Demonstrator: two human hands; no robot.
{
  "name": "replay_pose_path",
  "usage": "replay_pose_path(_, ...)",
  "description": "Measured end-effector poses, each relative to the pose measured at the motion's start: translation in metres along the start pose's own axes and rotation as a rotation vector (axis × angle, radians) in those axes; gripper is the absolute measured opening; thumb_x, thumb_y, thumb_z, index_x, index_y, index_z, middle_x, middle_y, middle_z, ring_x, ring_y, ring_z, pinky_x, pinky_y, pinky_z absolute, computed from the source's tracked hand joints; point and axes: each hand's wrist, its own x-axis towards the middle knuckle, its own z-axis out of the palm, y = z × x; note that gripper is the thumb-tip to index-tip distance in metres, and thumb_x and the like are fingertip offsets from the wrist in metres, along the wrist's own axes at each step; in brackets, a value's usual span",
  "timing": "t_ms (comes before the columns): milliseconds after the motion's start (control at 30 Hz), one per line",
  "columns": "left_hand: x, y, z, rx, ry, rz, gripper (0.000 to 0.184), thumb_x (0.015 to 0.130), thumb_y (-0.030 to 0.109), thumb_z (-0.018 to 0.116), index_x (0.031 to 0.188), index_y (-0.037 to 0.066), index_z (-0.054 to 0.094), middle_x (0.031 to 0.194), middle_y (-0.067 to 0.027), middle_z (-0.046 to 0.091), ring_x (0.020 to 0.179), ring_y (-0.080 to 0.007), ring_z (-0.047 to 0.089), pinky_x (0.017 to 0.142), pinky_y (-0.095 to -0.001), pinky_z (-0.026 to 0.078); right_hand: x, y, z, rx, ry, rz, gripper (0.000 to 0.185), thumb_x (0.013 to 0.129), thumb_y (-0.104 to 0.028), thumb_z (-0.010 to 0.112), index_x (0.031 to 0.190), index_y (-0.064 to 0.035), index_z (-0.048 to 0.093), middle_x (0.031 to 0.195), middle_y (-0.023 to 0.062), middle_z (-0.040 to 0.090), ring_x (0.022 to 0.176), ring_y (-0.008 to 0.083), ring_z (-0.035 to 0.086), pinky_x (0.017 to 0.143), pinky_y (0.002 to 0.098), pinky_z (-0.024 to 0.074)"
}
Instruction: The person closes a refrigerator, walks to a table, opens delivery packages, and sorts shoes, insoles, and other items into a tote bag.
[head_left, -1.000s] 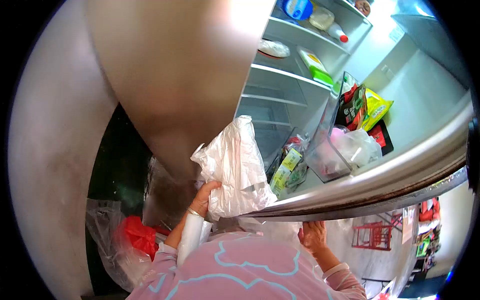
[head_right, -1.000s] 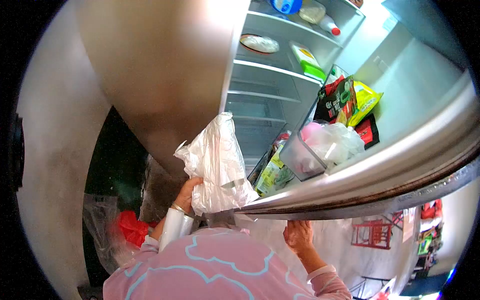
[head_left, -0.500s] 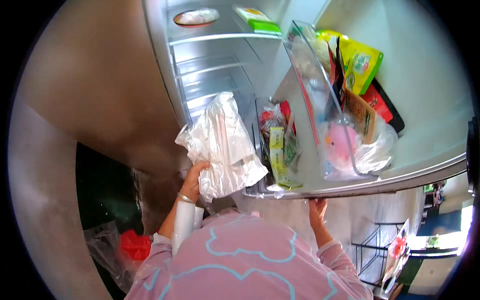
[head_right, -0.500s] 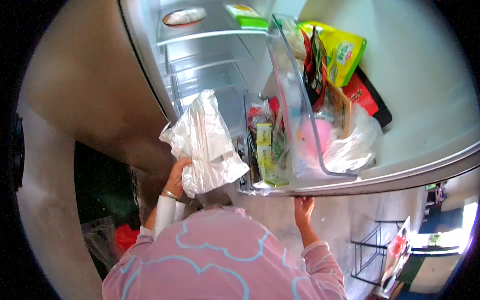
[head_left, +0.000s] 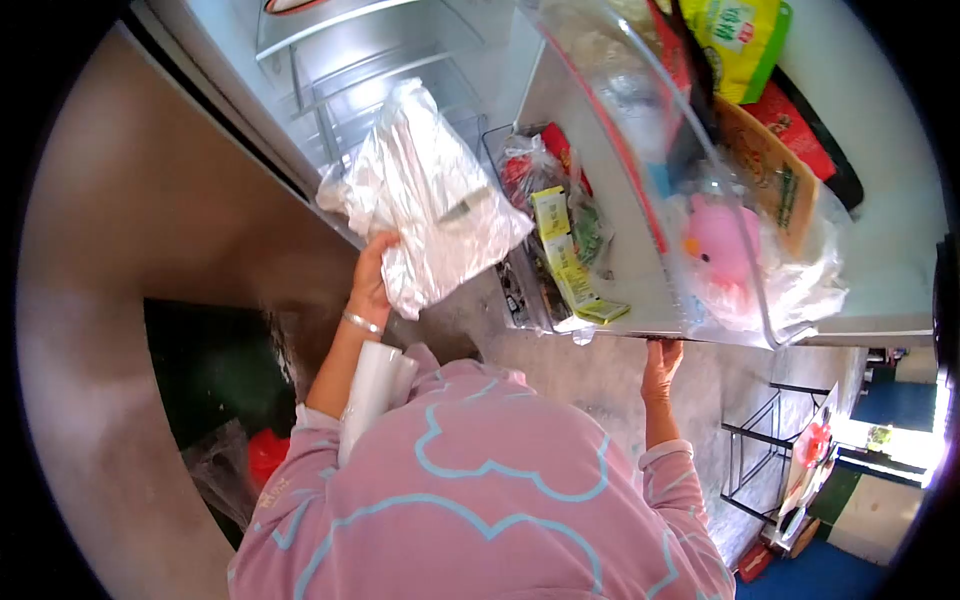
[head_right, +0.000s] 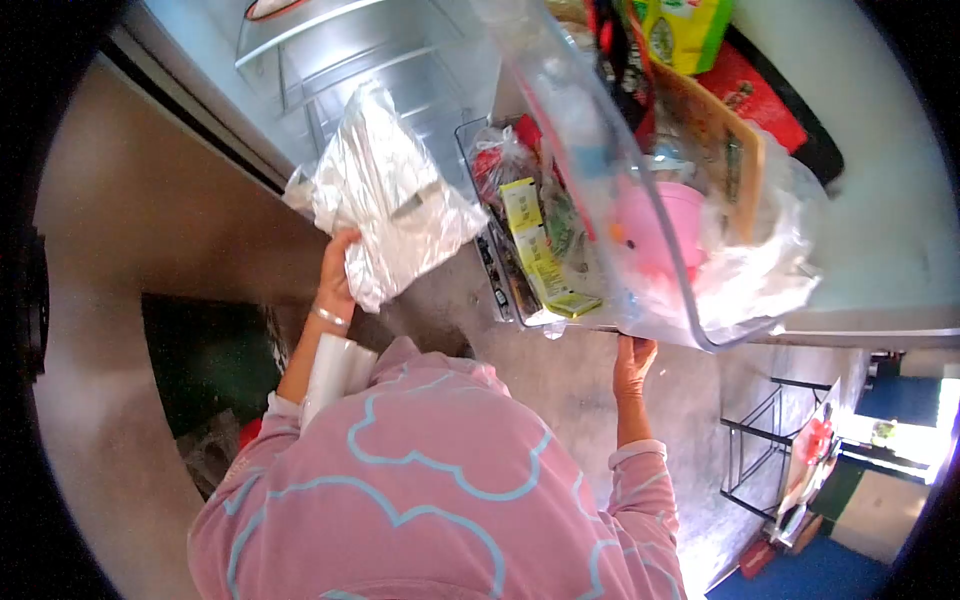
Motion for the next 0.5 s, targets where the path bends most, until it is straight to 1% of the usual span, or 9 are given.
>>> replay_pose_path(33,0.000,0.011,0.007,-0.008,-0.014,0.002,0.032,0.079,0.009,0.054,0.107,-0.006,0.054,0.097,-0.0164,0.063,0.087,-0.0267,0.064,0.082,-0.0385,0.052,0.004,-0.001,0.002,0.015,0.003,-0.012,0.027,0.078,-0.007,0.056,0.104,-0.0048,0.052,0.095,0.0004,0.054,0.086,0.0102,0.049,0.079,0.0253,0.0394)
replay_pose_path(67,-0.002,0.015,0.021,-0.001,-0.001,0.064,0.031,0.079,0.009,0.054,0.106,-0.007,0.054,0.096,-0.0162,0.063,0.087,-0.0265,0.064,0.082,-0.0381,0.053,0.004,-0.007,-0.002,-0.009,-0.025,0.020,0.030,0.077,-0.007,0.057,0.107,-0.0042,0.053,0.100,0.0014,0.056,0.091,0.0115,0.051,0.083,0.0263,0.0396)
replay_pose_path(100,-0.001,0.019,0.029,0.006,0.011,0.123,0.031,0.079,0.008,0.054,0.106,-0.007,0.054,0.095,-0.0160,0.063,0.087,-0.0262,0.064,0.082,-0.0378,0.053,0.005,-0.008,-0.001,-0.001,0.003,0.018,0.031,0.077,-0.007,0.057,0.107,-0.0040,0.053,0.100,0.0017,0.056,0.092,0.0117,0.051,0.084,0.0265,0.0397)
replay_pose_path(167,0.014,0.029,0.019,-0.023,-0.037,0.133,0.030,0.078,0.008,0.056,0.105,-0.006,0.055,0.095,-0.0154,0.064,0.085,-0.0254,0.064,0.081,-0.0368,0.053,0.007,-0.014,0.003,0.011,0.061,0.008,0.032,0.077,-0.006,0.057,0.108,-0.0035,0.054,0.101,0.0023,0.057,0.093,0.0121,0.052,0.085,0.0270,0.0399)
replay_pose_path(200,0.013,0.022,0.027,-0.044,-0.039,0.114,0.030,0.078,0.009,0.057,0.104,-0.006,0.055,0.094,-0.0152,0.064,0.084,-0.0251,0.065,0.080,-0.0368,0.054,0.006,-0.015,-0.008,0.013,0.064,0.031,0.032,0.077,-0.005,0.057,0.110,-0.0024,0.053,0.103,0.0037,0.057,0.095,0.0133,0.052,0.086,0.0278,0.0403)
replay_pose_path(300,0.028,0.040,0.024,-0.105,-0.076,0.006,0.030,0.078,0.008,0.057,0.104,-0.006,0.055,0.094,-0.0147,0.064,0.082,-0.0249,0.065,0.079,-0.0360,0.054,0.011,-0.028,-0.006,0.010,0.070,0.088,0.035,0.079,-0.001,0.056,0.114,0.0011,0.053,0.112,0.0078,0.056,0.101,0.0167,0.054,0.090,0.0302,0.0414)
replay_pose_path(367,0.031,0.049,0.031,-0.119,-0.115,0.010,0.030,0.077,0.008,0.057,0.103,-0.007,0.055,0.093,-0.0137,0.064,0.081,-0.0258,0.065,0.078,-0.0368,0.055,0.013,-0.038,-0.002,-0.007,0.070,0.090,0.037,0.080,-0.002,0.056,0.116,0.0010,0.051,0.114,0.0074,0.055,0.100,0.0162,0.054,0.090,0.0302,0.0426)
replay_pose_path(433,0.034,0.053,0.026,-0.097,-0.083,0.032,0.031,0.077,0.005,0.056,0.106,-0.007,0.053,0.093,-0.0147,0.063,0.082,-0.0256,0.065,0.079,-0.0373,0.054,0.008,-0.046,0.000,0.026,0.101,0.124,0.037,0.080,-0.001,0.056,0.116,0.0010,0.051,0.113,0.0067,0.055,0.100,0.0157,0.054,0.089,0.0300,0.0430)
replay_pose_path(500,0.038,0.060,0.020,-0.049,-0.059,0.085,0.033,0.077,0.003,0.056,0.108,-0.007,0.052,0.094,-0.0147,0.063,0.083,-0.0250,0.065,0.080,-0.0372,0.054,0.007,-0.054,0.004,0.002,0.153,0.183,0.036,0.080,-0.001,0.056,0.115,-0.0026,0.052,0.111,0.0049,0.056,0.098,0.0143,0.054,0.086,0.0284,0.0433)
